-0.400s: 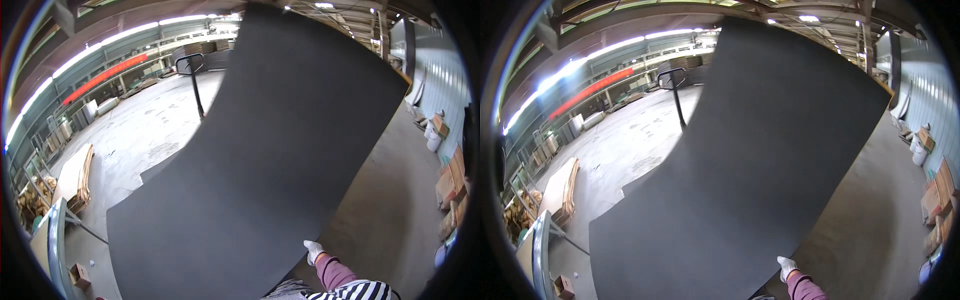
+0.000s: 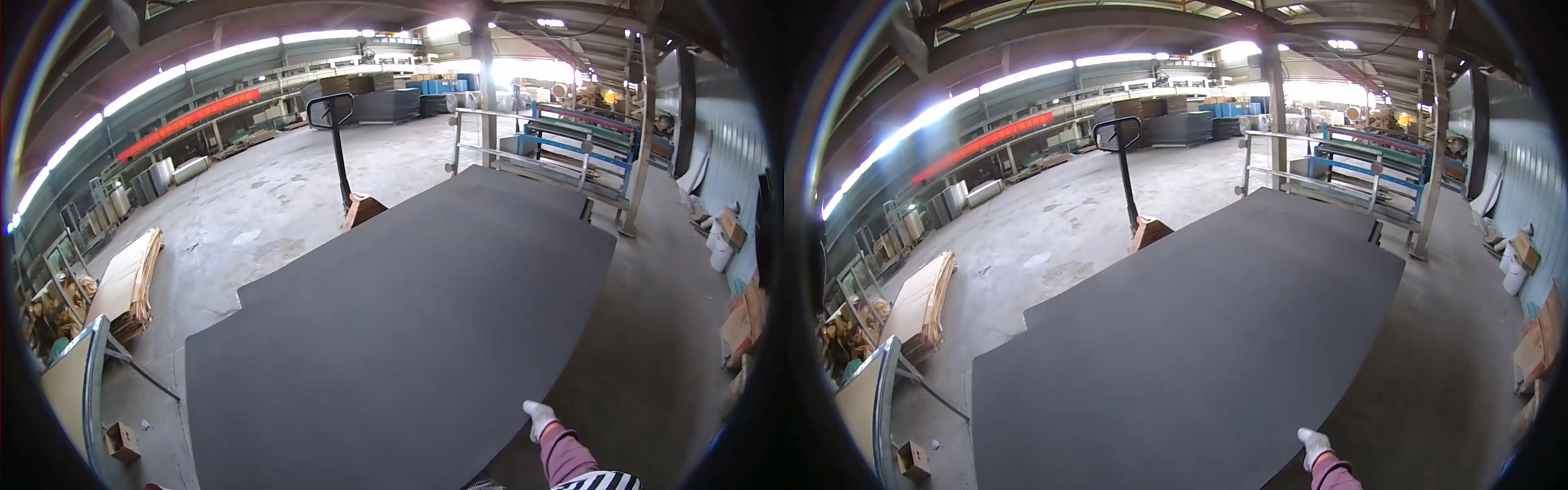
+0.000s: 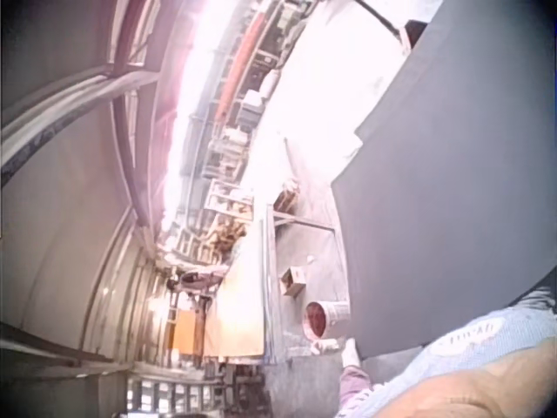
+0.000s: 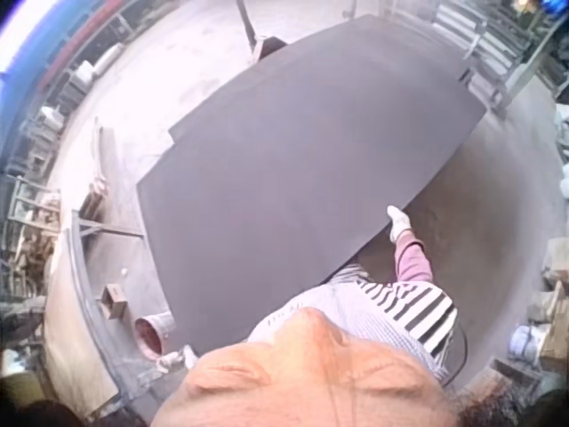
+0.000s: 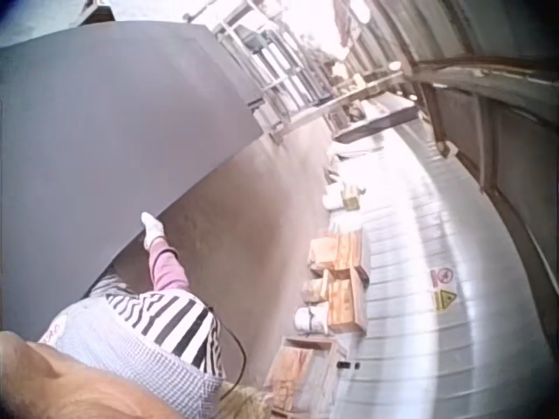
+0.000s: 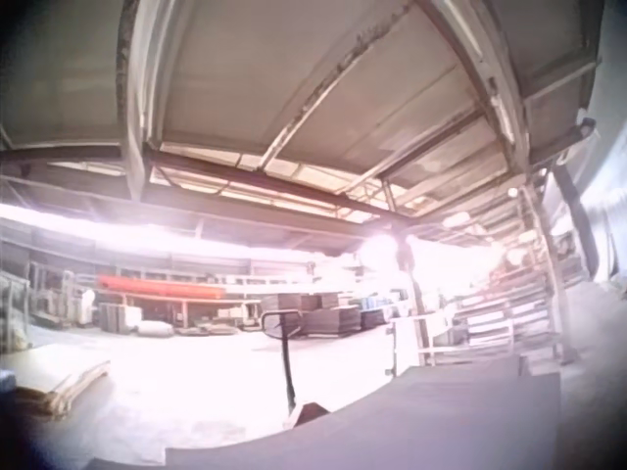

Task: The recorder lifts large, flexible panels (one tan, one black) and moves them within a factory setting, occasionally overlapping or stacking them.

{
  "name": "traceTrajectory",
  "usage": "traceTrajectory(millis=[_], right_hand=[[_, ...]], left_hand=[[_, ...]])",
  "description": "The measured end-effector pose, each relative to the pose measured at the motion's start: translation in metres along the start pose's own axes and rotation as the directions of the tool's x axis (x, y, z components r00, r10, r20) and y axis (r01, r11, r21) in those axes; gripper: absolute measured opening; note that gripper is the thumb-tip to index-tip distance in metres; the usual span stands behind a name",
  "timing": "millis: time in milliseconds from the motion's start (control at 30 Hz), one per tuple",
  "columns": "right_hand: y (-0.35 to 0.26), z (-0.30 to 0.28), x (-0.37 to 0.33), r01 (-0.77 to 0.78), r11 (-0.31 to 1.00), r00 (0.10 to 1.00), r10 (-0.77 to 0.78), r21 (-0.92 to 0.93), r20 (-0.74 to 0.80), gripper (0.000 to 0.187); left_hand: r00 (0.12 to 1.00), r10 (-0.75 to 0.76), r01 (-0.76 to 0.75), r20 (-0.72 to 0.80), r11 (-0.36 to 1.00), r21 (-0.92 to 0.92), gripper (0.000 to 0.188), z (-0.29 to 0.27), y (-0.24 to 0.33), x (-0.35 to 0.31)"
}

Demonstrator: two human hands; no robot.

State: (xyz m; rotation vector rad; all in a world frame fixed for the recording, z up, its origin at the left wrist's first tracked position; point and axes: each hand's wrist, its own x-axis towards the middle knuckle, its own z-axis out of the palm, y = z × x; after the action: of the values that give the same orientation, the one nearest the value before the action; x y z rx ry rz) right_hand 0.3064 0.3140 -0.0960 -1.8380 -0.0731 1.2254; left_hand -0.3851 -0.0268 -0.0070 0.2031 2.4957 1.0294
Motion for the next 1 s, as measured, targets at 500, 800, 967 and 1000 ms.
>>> traceTrajectory(millis=[500, 800, 967, 1000], right_hand=[[-0.017, 0.162, 0.081, -0.198, 0.977, 0.956, 0.211, -0.082, 0.203, 0.033], [-0.013, 0.117, 0.097, 0.059, 0.848, 0.838, 0.244, -0.526, 0.488, 0.046], [-0.033, 0.091, 0.112, 0.182, 0.585, 0.959, 0.073, -0.790, 0.275, 0.038], [-0.051, 0.077, 0.099, 0.221, 0.566, 0.962, 0.005, -0.795, 0.271, 0.036]], left_hand=[[0.679, -0.024, 0.119, 0.734, 0.990, -0.078, 0.045, 0.329, 0.166, -0.107], [0.947, -0.172, 0.199, 0.271, 0.977, -0.074, 0.056, 0.225, 0.141, -0.052], [0.922, -0.287, -0.288, -0.258, -0.069, -0.955, 0.049, 0.018, -0.050, 0.094], [0.867, -0.290, -0.369, -0.404, 0.169, -0.914, 0.059, -0.018, 0.027, 0.075]])
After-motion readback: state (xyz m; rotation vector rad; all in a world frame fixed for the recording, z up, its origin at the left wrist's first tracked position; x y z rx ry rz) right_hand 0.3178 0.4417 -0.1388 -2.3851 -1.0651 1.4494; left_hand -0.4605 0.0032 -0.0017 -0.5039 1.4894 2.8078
